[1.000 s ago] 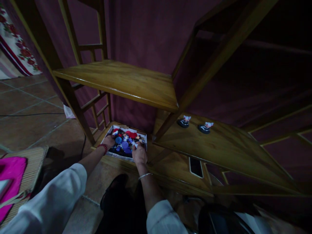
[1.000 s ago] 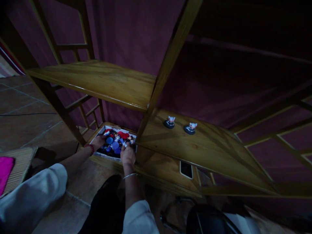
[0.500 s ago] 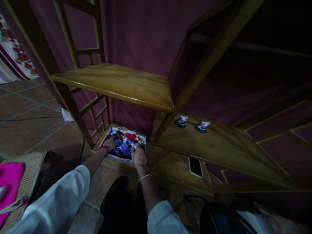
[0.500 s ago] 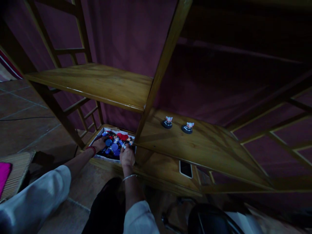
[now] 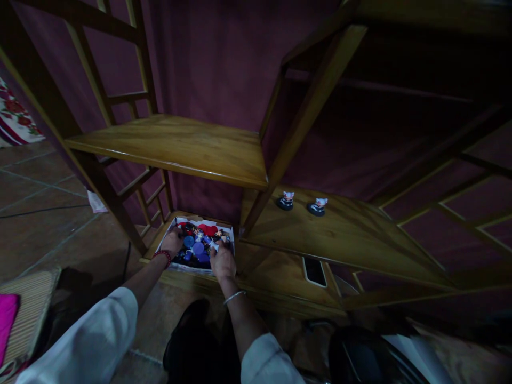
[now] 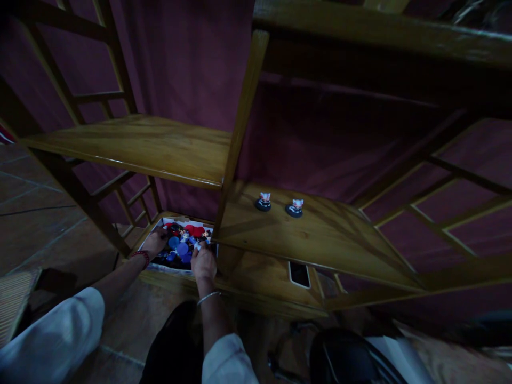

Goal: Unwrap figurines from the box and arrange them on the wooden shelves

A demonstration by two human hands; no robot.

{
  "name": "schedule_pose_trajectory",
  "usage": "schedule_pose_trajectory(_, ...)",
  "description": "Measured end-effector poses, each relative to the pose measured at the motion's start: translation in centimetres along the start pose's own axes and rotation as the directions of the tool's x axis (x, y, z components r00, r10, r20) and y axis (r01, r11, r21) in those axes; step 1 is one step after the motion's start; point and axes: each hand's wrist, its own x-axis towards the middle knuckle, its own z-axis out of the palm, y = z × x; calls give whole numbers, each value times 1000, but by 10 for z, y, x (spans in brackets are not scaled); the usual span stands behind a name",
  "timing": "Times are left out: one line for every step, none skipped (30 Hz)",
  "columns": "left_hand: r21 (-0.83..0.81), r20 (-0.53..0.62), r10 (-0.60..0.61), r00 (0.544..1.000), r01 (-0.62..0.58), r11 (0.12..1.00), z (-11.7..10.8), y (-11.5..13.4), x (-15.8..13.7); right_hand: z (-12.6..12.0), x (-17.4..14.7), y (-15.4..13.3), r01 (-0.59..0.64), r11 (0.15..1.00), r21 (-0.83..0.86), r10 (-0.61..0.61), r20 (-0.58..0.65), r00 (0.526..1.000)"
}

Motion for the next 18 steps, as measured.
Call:
schedule_pose_trajectory(-4, -19, 2, 1000, -2, 1000, 0, 1, 1, 0, 0, 0, -1, 1000, 2, 1, 4, 1000)
schedule_pose_trajectory(-6, -26, 1, 1000, -1, 1000, -1, 2, 1, 0, 0, 0, -1, 1000, 3, 1, 9, 1000)
schedule_pose_trajectory(-2, -20, -2, 1000, 2, 1000, -1, 3, 1, 0, 0, 0, -5, 1000, 3, 5, 11, 1000)
schedule_pose_trajectory(6, -3, -6, 1000, 6, 1000, -1, 3, 1, 0, 0, 0, -9, 1000, 1, 9, 11, 1000)
schedule_pose_trajectory(17, 19, -14, 1000, 14, 1000, -1, 4, 1, 0, 0, 0, -13, 1000, -1, 13, 12, 1000)
schedule_pose_trajectory(31, 42, -21, 999, 19, 999, -1, 4, 0, 0, 0, 0, -17, 1000, -3, 17, 14, 1000)
schedule_pose_trajectory(44, 64, -21, 998, 19, 999, -1, 4, -1, 0, -1, 0, -21, 1000, -5, 21, 13, 1000)
schedule_pose_trajectory(54, 82, -17, 996, 13, 998, -1, 5, -2, -1, -1, 0, -23, 1000, -7, 23, 12, 1000)
schedule_pose_trajectory(59, 93, -5, 996, -1, 998, -1, 5, -3, -1, -2, 0, -23, 1000, -9, 23, 11, 1000)
schedule_pose_trajectory(64, 98, 12, 995, -18, 998, 0, 6, -5, -1, -2, -1, -23, 1000, -11, 23, 10, 1000)
schedule_pose_trajectory(72, 99, 27, 995, -34, 997, 0, 7, -7, -2, -2, -1, -24, 1000, -14, 24, 10, 1000)
schedule_pose_trajectory(82, 95, 37, 995, -45, 996, 1, 8, -8, -3, -3, -2, -23, 1000, -15, 23, 13, 1000)
schedule_pose_trajectory(96, 89, 39, 995, -48, 994, 1, 10, -10, -3, -3, -2, -22, 1000, -17, 22, 19, 1000)
schedule_pose_trajectory(110, 86, 36, 996, -45, 993, 1, 11, -11, -4, -2, -2, -24, 1000, -19, 24, 24, 999)
schedule_pose_trajectory(122, 85, 28, 996, -38, 992, 1, 12, -11, -4, -2, -3, -27, 999, -21, 27, 27, 999)
schedule_pose_trajectory(129, 89, 19, 996, -31, 991, 0, 13, -11, -4, -2, -3, -29, 999, -23, 30, 28, 999)
schedule_pose_trajectory(135, 95, 15, 995, -28, 990, 0, 14, -11, -4, -1, -3, -32, 999, -25, 32, 30, 999)
schedule_pose_trajectory(140, 100, 17, 995, -31, 990, 0, 14, -10, -4, -1, -3, -33, 999, -25, 33, 32, 999)
